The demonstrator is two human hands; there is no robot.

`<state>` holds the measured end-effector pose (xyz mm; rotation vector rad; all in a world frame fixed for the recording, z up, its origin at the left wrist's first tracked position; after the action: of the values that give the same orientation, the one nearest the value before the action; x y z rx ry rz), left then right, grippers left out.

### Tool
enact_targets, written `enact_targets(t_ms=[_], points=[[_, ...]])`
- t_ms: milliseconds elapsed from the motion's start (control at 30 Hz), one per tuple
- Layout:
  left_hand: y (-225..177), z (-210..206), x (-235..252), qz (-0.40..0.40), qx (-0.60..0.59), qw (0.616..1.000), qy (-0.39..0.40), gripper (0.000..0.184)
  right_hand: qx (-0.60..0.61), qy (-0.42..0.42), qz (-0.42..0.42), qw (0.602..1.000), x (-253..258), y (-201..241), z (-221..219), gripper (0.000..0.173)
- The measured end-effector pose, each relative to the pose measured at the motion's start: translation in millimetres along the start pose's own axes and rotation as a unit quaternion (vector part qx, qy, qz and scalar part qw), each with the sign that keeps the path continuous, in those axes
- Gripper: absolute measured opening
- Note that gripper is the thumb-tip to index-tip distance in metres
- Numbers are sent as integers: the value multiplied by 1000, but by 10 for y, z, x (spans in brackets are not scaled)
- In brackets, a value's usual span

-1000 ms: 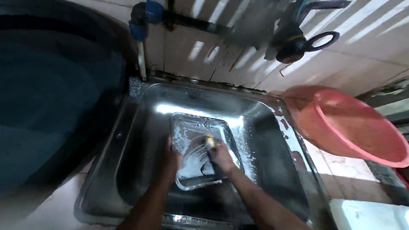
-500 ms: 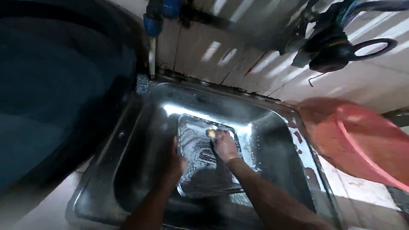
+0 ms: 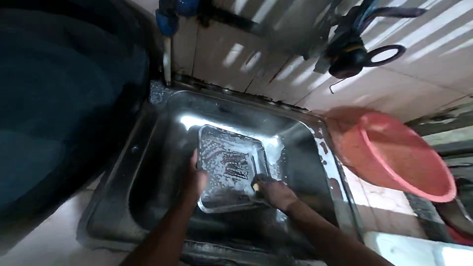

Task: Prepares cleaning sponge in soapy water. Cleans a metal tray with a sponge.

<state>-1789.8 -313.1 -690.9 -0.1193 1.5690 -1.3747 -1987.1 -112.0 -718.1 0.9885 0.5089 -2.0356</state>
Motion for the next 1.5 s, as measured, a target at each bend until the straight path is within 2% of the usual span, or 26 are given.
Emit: enact_targets(t_ms=[133,233,300,367,433,467,500,567,633,733,800,833,867,933,967,1033,1100,1267,1333,1367,1433,1500], points=[[27,-18,9,-74,-12,997,1,81,119,25,-52,991,-73,23,-225,54],[58,-24,2,-86,-27,996,19,80,204,-35,-37,978,-256,546,-177,53],[90,-39,19,-71,-47,996,39,79,262,-72,34,962,-431,1026,-8,50],[138,-46,66,-64,-77,994,51,72,401,-103,94,906,-461,1305,107,45],[141,-27,84,-54,-105,991,58,61,553,-157,87,814,-412,1378,209,36],[145,-13,80,-50,-123,989,64,55,584,-204,96,780,-401,1384,260,33],[142,2,57,-32,-152,985,69,53,582,-251,126,763,-408,1400,299,32],[113,0,13,25,-242,968,62,56,494,-330,215,775,-405,1501,314,36],[62,-24,-30,65,-315,946,36,59,384,-359,264,808,-320,1655,349,43],[45,-31,-10,57,-303,949,67,66,283,-376,265,841,-65,1732,686,46],[67,-61,12,34,-267,957,106,61,227,-389,253,856,84,1740,1044,45],[69,-79,4,25,-247,962,116,52,213,-376,238,870,139,1742,1227,44],[70,-96,1,13,-220,967,125,46,208,-357,218,884,196,1737,1382,43],[45,-135,18,0,-149,977,150,90,214,-342,192,895,299,1721,1562,39],[26,-152,19,-5,-126,982,139,99,218,-340,178,897,336,1699,1600,40],[-12,-158,6,-17,-95,988,119,97,255,-338,126,897,412,1566,1620,43],[-27,-161,11,-28,-73,992,103,93,306,-339,52,888,521,1256,1575,45],[-77,-132,-7,-56,-31,994,88,86,359,-325,-118,867,777,-188,924,47],[-78,-170,-19,-54,-39,993,101,88,369,-321,-169,856,731,-525,723,49],[-81,-184,-30,-50,-38,992,108,89,372,-316,-179,854,691,-539,708,49],[-111,-181,-68,-30,1,993,112,89,362,-306,-161,866,589,-276,818,47],[-146,-180,-83,-6,60,994,96,89,366,-328,-75,868,502,277,1003,49]])
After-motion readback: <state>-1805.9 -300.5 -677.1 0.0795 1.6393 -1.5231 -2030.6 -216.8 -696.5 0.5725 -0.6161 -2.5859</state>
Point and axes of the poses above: each hand's wrist, its own x-axis towards the middle knuckle, its own z-axis out of the back of the hand, y = z × x, the point moved 3 cm from there along x, towards the middle knuckle, and after that the axes turned 4 degrees about z, right-handed, at the moved point
